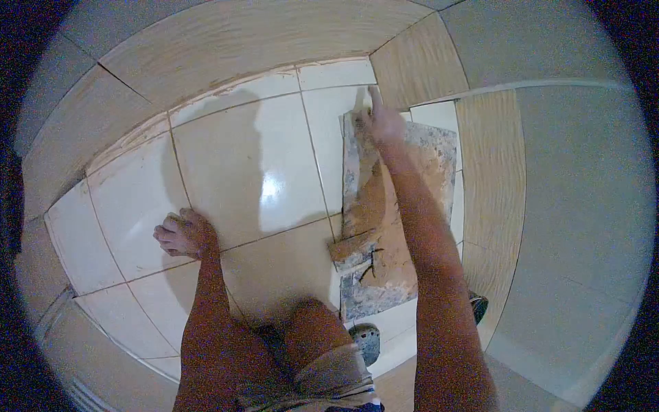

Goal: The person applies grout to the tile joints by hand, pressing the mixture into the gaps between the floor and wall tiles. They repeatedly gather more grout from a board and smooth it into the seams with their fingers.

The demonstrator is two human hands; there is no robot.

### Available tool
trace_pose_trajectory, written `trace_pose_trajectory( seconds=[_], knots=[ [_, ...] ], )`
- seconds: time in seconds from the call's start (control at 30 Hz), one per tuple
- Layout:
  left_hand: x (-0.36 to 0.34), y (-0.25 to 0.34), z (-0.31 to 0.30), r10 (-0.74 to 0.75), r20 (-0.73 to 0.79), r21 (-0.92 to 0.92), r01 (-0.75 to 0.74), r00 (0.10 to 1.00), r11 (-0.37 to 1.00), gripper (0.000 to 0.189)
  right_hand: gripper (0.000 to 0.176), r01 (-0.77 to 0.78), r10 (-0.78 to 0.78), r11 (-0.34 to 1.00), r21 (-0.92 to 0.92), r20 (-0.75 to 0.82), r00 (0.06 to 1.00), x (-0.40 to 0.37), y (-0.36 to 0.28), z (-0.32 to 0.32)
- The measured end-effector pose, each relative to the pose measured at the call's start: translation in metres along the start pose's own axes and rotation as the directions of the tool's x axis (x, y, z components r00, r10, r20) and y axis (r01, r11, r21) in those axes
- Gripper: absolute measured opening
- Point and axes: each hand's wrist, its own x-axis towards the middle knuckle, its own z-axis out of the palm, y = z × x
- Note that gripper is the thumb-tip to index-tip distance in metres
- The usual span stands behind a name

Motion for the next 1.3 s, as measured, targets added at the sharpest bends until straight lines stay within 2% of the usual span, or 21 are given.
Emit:
trace_pose_trajectory(
  seconds=[0.07, 0.13, 0.2, 0.27, 0.37, 0.47, 0.5, 0.57, 0.6, 0.67, 0.73, 0.77, 0.8, 0.87, 0.9, 0.97, 1.03, 1.07, 1.1, 1.17, 1.3],
  knots=[
    [0.000, -0.003, 0.003, 0.028, -0.014, -0.018, -0.028, 1.000, 0.999, 0.033, 0.065, 0.055, -0.057, 0.996, -0.070, -0.021, 0.998, 0.046, -0.001, 0.013],
    [0.000, -0.006, 0.007, 0.066, -0.023, -0.038, -0.067, 0.998, 0.997, 0.033, 0.066, -0.031, 0.076, 0.960, -0.277, 0.155, 0.985, 0.075, -0.011, 0.011],
    [0.000, -0.009, 0.012, 0.132, -0.123, 0.021, -0.131, 0.984, 0.991, 0.033, 0.067, -0.061, 0.111, 0.950, -0.306, 0.150, 0.983, 0.096, -0.018, 0.015],
    [-0.002, -0.008, 0.013, 0.111, -0.087, 0.026, -0.109, 0.990, 0.994, 0.033, 0.068, -0.087, 0.140, 0.938, -0.336, 0.139, 0.980, 0.105, -0.019, 0.014],
    [-0.001, -0.011, 0.014, 0.115, -0.069, 0.023, -0.114, 0.991, 0.993, 0.033, 0.068, 0.095, 0.004, 0.887, -0.452, 0.212, 0.977, 0.112, -0.020, 0.007],
    [-0.004, -0.018, 0.022, 0.146, -0.087, 0.037, -0.143, 0.985, 0.989, 0.033, 0.064, 0.112, -0.013, 0.835, -0.539, 0.184, 0.983, 0.128, 0.003, 0.033],
    [-0.002, -0.016, 0.022, 0.149, -0.096, 0.063, -0.143, 0.984, 0.988, 0.034, 0.060, 0.180, -0.117, 0.815, -0.551, 0.148, 0.982, 0.130, 0.006, 0.038],
    [-0.001, -0.016, 0.021, 0.124, -0.082, 0.053, -0.120, 0.989, 0.991, 0.034, 0.055, 0.247, -0.219, 0.788, -0.564, 0.119, 0.969, 0.137, 0.012, 0.046],
    [0.000, -0.013, 0.021, 0.099, -0.071, 0.039, -0.096, 0.993, 0.995, 0.035, 0.051, 0.270, -0.130, 0.790, -0.551, 0.280, 0.951, 0.141, 0.002, 0.033],
    [-0.003, -0.018, 0.024, 0.123, -0.062, 0.060, -0.119, 0.990, 0.991, 0.035, 0.048, 0.285, -0.028, 0.793, -0.538, 0.436, 0.900, 0.145, 0.001, 0.021],
    [-0.004, -0.020, 0.023, 0.144, -0.050, 0.080, -0.139, 0.988, 0.987, 0.035, 0.047, 0.469, -0.133, 0.782, -0.410, 0.626, 0.768, 0.155, 0.017, 0.017],
    [-0.002, -0.018, 0.020, 0.152, -0.059, 0.051, -0.149, 0.987, 0.987, 0.035, 0.047, 0.470, -0.128, 0.779, -0.415, 0.628, 0.768, 0.156, 0.026, 0.023],
    [-0.001, -0.016, 0.018, 0.161, -0.068, 0.019, -0.160, 0.985, 0.987, 0.035, 0.047, 0.363, -0.031, 0.830, -0.424, 0.614, 0.789, 0.152, 0.030, 0.030],
    [-0.004, -0.021, 0.024, 0.167, -0.071, 0.022, -0.166, 0.983, 0.986, 0.035, 0.048, 0.246, 0.073, 0.866, -0.436, 0.597, 0.799, 0.147, 0.039, 0.034],
    [-0.005, -0.023, 0.026, 0.172, -0.078, 0.032, -0.170, 0.982, 0.985, 0.034, 0.048, 0.426, -0.006, 0.781, -0.457, 0.676, 0.736, 0.130, 0.018, 0.012],
    [-0.002, -0.018, 0.021, 0.159, -0.069, 0.012, -0.158, 0.985, 0.987, 0.034, 0.047, 0.596, -0.071, 0.659, -0.458, 0.751, 0.656, 0.111, 0.003, -0.007],
    [0.000, -0.017, 0.019, 0.140, -0.060, 0.000, -0.141, 0.988, 0.990, 0.034, 0.051, 0.366, -0.118, 0.849, -0.381, 0.538, 0.835, 0.107, 0.007, -0.010],
    [-0.001, -0.017, 0.018, 0.147, -0.055, -0.005, -0.147, 0.988, 0.989, 0.033, 0.053, 0.231, -0.045, 0.911, -0.342, 0.475, 0.879, 0.113, 0.007, -0.011],
    [-0.001, -0.017, 0.018, 0.157, -0.054, -0.008, -0.158, 0.986, 0.987, 0.032, 0.053, 0.236, -0.049, 0.909, -0.343, 0.476, 0.878, 0.119, 0.008, -0.008],
    [-0.001, -0.017, 0.021, 0.136, -0.064, -0.012, -0.137, 0.989, 0.990, 0.032, 0.055, 0.168, -0.061, 0.904, -0.392, 0.270, 0.961, 0.132, 0.009, 0.002],
    [-0.002, -0.019, 0.022, 0.155, -0.074, 0.015, -0.155, 0.985, 0.988, 0.031, 0.067, 0.237, -0.078, 0.874, -0.425, 0.359, 0.930, 0.145, 0.009, 0.013]
  ],
)
